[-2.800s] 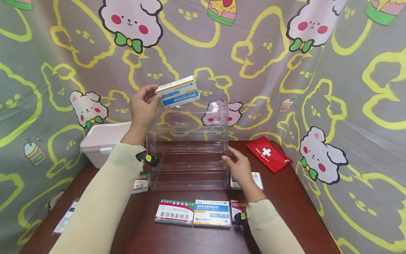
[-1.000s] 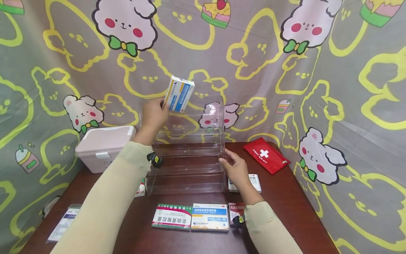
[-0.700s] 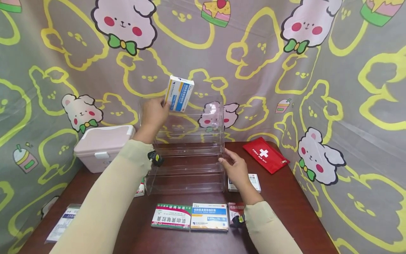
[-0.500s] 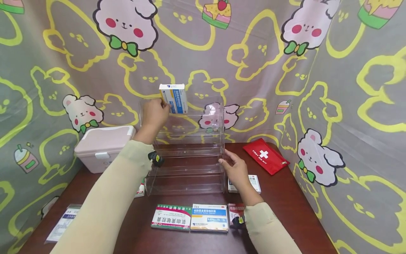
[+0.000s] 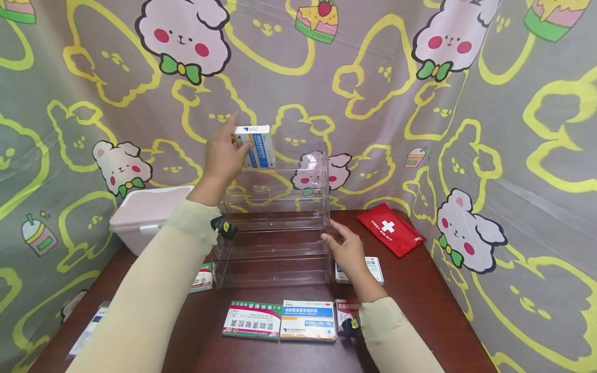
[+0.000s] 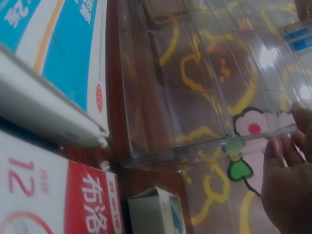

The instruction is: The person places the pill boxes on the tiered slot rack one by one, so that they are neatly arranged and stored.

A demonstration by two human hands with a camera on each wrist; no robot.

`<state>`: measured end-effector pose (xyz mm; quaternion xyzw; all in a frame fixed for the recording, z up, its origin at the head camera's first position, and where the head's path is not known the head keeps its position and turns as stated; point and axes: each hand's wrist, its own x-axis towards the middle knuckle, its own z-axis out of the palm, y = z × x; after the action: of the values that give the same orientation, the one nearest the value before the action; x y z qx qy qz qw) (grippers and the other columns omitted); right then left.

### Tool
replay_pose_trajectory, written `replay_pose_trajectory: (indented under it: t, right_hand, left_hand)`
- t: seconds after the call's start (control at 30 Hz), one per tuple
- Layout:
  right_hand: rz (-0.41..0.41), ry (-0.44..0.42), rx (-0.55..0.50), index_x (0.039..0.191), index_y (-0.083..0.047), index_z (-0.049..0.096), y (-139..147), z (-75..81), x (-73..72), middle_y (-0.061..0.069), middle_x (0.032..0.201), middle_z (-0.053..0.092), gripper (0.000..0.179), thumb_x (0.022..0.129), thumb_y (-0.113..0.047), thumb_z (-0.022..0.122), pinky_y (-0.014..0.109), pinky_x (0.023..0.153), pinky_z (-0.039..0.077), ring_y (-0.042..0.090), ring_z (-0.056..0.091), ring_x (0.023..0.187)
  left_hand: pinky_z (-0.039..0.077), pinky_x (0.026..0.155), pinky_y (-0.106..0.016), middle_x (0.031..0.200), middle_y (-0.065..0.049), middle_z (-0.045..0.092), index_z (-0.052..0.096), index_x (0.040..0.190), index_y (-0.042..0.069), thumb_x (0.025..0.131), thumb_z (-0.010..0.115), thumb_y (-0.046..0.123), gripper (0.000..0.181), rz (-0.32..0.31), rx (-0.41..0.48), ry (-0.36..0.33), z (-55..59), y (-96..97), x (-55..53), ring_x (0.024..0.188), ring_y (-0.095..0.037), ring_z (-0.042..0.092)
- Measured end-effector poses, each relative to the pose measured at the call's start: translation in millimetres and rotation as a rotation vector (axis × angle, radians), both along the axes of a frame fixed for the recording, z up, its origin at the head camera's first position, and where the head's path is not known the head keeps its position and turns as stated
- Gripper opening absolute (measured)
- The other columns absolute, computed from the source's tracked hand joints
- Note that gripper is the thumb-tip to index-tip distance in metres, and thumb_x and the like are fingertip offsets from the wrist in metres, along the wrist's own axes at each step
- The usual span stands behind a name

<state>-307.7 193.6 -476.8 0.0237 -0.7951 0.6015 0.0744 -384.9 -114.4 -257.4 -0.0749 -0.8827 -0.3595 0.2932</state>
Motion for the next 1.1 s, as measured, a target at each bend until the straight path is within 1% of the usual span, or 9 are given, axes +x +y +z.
replay_pose_trajectory:
  t: [0.1,0.23,0.4,0.5,0.57,0.67,0.83,1.0,1.1]
  right_hand:
    - [0.001,0.011,0.003,0.156,-0.013,0.061,-0.2,-0.6,0.2,0.017,0.146,0.07,0.057,0.102,-0.019,0.079,0.009,0.083,0.058,0.027,0.066,0.13]
    - [0.002,0.026,0.009,0.155,-0.012,0.062,0.5,-1.6,-0.2,0.02,0.14,0.072,0.057,0.102,-0.018,0.08,0.014,0.078,0.06,0.022,0.069,0.117]
    - [0.008,0.03,0.012,0.155,-0.012,0.062,0.7,-3.3,-1.2,0.02,0.139,0.073,0.056,0.102,-0.017,0.08,0.014,0.078,0.06,0.023,0.068,0.117]
    - [0.013,0.018,0.014,0.156,-0.014,0.062,1.7,-3.4,-1.5,0.018,0.141,0.072,0.057,0.102,-0.019,0.079,0.013,0.081,0.059,0.028,0.067,0.123]
    - [0.016,0.013,0.017,0.157,-0.015,0.061,2.4,-3.0,-1.5,0.018,0.142,0.071,0.057,0.103,-0.02,0.079,0.012,0.081,0.059,0.029,0.067,0.124]
    - [0.015,0.012,0.015,0.157,-0.015,0.061,2.9,-1.9,-1.4,0.018,0.141,0.071,0.057,0.103,-0.02,0.079,0.014,0.079,0.06,0.028,0.067,0.122]
    - [0.005,0.008,0.007,0.156,-0.014,0.062,3.0,-0.8,-0.1,0.019,0.14,0.072,0.057,0.102,-0.02,0.08,0.017,0.076,0.062,0.025,0.068,0.115]
    - [0.011,0.004,-0.014,0.156,-0.013,0.062,2.0,-2.0,0.6,0.019,0.141,0.072,0.057,0.101,-0.017,0.08,0.016,0.078,0.062,0.026,0.068,0.12]
    - [0.012,0.011,-0.012,0.156,-0.012,0.062,1.1,-1.8,0.7,0.02,0.141,0.071,0.057,0.102,-0.017,0.08,0.016,0.078,0.062,0.028,0.069,0.121]
  left_hand:
    - [0.037,0.133,-0.043,0.164,-0.017,0.055,0.049,0.164,0.009,0.105,0.073,0.012,0.064,-0.062,-0.114,0.03,9.0,1.3,2.6,0.155,-0.034,0.049]
    - [0.041,0.13,-0.045,0.154,-0.017,0.064,0.063,0.152,0.005,0.108,0.069,0.013,0.045,-0.083,-0.239,0.031,18.3,5.6,8.5,0.148,-0.036,0.056]
    - [0.052,0.118,-0.05,0.143,-0.015,0.072,0.071,0.142,0.006,0.109,0.066,0.013,0.034,-0.009,-0.414,0.01,28.2,4.9,18.8,0.136,-0.036,0.064]
    - [0.057,0.111,-0.053,0.138,-0.015,0.073,0.071,0.141,0.007,0.11,0.064,0.013,0.032,0.016,-0.47,-0.005,34.0,1.7,25.6,0.13,-0.037,0.068]
    - [0.058,0.109,-0.054,0.137,-0.016,0.074,0.071,0.14,0.006,0.11,0.064,0.015,0.032,0.014,-0.443,-0.003,36.3,-0.4,29.3,0.127,-0.038,0.07]
    - [0.059,0.106,-0.054,0.133,-0.018,0.076,0.072,0.138,0.004,0.109,0.067,0.015,0.032,0.007,-0.321,0.042,33.7,-2.7,29.6,0.123,-0.039,0.072]
    - [0.059,0.103,-0.049,0.128,-0.02,0.078,0.073,0.132,0.0,0.105,0.071,0.01,0.03,-0.012,-0.055,0.085,11.9,0.4,15.6,0.118,-0.037,0.073]
    - [0.06,0.108,-0.043,0.137,-0.02,0.074,0.065,0.141,-0.001,0.109,0.064,0.01,0.034,-0.054,0.12,-0.041,-14.9,8.9,1.7,0.128,-0.033,0.071]
    - [0.059,0.112,-0.041,0.14,-0.02,0.072,0.061,0.145,-0.001,0.111,0.06,0.011,0.036,-0.083,0.181,-0.098,-23.2,16.2,-1.8,0.132,-0.032,0.069]
